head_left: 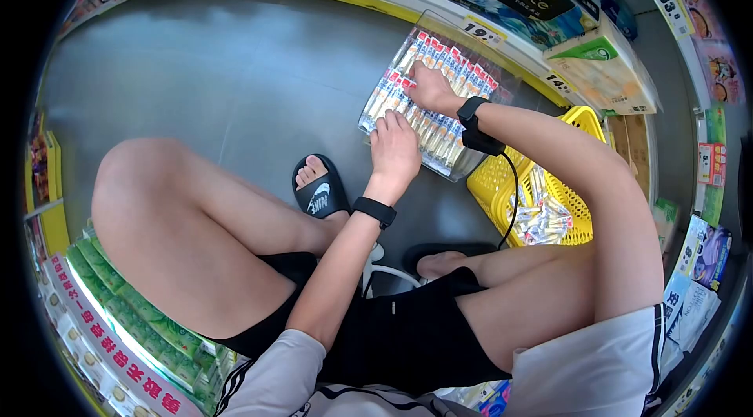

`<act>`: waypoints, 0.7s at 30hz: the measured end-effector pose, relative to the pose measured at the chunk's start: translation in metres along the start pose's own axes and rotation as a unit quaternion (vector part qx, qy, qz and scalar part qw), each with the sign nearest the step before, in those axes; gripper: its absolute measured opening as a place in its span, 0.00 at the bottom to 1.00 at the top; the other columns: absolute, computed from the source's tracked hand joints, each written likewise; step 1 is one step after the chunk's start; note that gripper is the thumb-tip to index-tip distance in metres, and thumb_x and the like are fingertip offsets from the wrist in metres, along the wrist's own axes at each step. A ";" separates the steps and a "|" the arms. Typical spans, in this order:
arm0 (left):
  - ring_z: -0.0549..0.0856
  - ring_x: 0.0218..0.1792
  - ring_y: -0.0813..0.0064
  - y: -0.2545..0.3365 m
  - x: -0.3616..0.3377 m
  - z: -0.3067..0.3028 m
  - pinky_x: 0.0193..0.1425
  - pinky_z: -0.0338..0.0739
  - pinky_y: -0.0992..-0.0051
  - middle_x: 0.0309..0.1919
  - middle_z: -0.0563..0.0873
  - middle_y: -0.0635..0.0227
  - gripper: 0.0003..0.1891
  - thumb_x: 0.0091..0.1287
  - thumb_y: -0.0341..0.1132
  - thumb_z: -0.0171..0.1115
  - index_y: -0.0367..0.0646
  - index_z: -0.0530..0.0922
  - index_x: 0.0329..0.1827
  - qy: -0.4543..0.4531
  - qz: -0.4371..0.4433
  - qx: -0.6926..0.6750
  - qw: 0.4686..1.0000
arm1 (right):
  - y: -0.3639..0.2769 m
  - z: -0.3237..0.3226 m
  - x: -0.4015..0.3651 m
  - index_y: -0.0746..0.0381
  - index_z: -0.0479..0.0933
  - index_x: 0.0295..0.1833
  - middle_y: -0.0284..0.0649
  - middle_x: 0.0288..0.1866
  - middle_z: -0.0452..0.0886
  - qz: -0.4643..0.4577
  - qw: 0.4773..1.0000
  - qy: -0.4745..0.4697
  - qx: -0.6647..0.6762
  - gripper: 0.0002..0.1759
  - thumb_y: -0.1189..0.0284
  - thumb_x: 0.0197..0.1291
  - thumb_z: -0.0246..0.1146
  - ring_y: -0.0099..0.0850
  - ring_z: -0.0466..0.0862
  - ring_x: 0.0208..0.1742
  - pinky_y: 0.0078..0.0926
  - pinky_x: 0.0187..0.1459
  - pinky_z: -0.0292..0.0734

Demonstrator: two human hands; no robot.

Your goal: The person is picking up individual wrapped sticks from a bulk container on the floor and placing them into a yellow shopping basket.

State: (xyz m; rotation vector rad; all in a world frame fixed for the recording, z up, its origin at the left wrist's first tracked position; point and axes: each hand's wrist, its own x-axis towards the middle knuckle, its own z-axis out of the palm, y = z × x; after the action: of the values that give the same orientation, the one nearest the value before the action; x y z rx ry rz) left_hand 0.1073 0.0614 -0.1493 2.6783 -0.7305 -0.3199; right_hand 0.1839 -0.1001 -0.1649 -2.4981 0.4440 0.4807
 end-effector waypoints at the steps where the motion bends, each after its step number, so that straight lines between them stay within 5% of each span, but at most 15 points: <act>1: 0.77 0.59 0.55 0.000 0.001 0.000 0.62 0.75 0.60 0.59 0.75 0.50 0.29 0.62 0.32 0.67 0.23 0.72 0.64 0.006 -0.001 0.003 1.000 | 0.001 0.000 0.000 0.67 0.74 0.59 0.64 0.51 0.84 0.001 1.000 0.000 0.000 0.23 0.71 0.60 0.67 0.59 0.85 0.56 0.48 0.57 0.82; 11: 0.77 0.58 0.56 -0.001 0.003 -0.005 0.58 0.77 0.58 0.55 0.75 0.53 0.27 0.63 0.32 0.67 0.24 0.72 0.62 0.023 0.010 0.025 0.999 | -0.021 -0.019 0.003 0.69 0.76 0.58 0.63 0.50 0.85 -0.018 1.000 -0.003 0.020 0.23 0.70 0.59 0.67 0.58 0.85 0.56 0.45 0.58 0.81; 13: 0.75 0.66 0.49 0.001 0.005 -0.014 0.63 0.78 0.52 0.67 0.73 0.48 0.30 0.67 0.38 0.68 0.26 0.71 0.65 -0.024 0.022 -0.017 0.999 | -0.031 -0.025 0.002 0.69 0.78 0.57 0.62 0.51 0.86 -0.017 1.000 -0.013 0.018 0.23 0.68 0.59 0.67 0.56 0.85 0.57 0.44 0.58 0.81; 21: 0.77 0.63 0.44 0.006 0.000 -0.038 0.66 0.77 0.53 0.62 0.77 0.46 0.25 0.67 0.34 0.66 0.25 0.72 0.62 0.009 0.076 -0.095 0.993 | -0.058 -0.046 -0.023 0.65 0.85 0.48 0.55 0.45 0.89 -0.059 0.992 0.045 0.100 0.16 0.67 0.58 0.66 0.51 0.88 0.52 0.41 0.57 0.82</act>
State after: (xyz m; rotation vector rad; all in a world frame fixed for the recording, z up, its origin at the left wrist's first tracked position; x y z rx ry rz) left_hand 0.1168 0.0670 -0.1121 2.4284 -0.8468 -0.3089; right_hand 0.1985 -0.0759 -0.0931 -2.3422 0.3570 0.2652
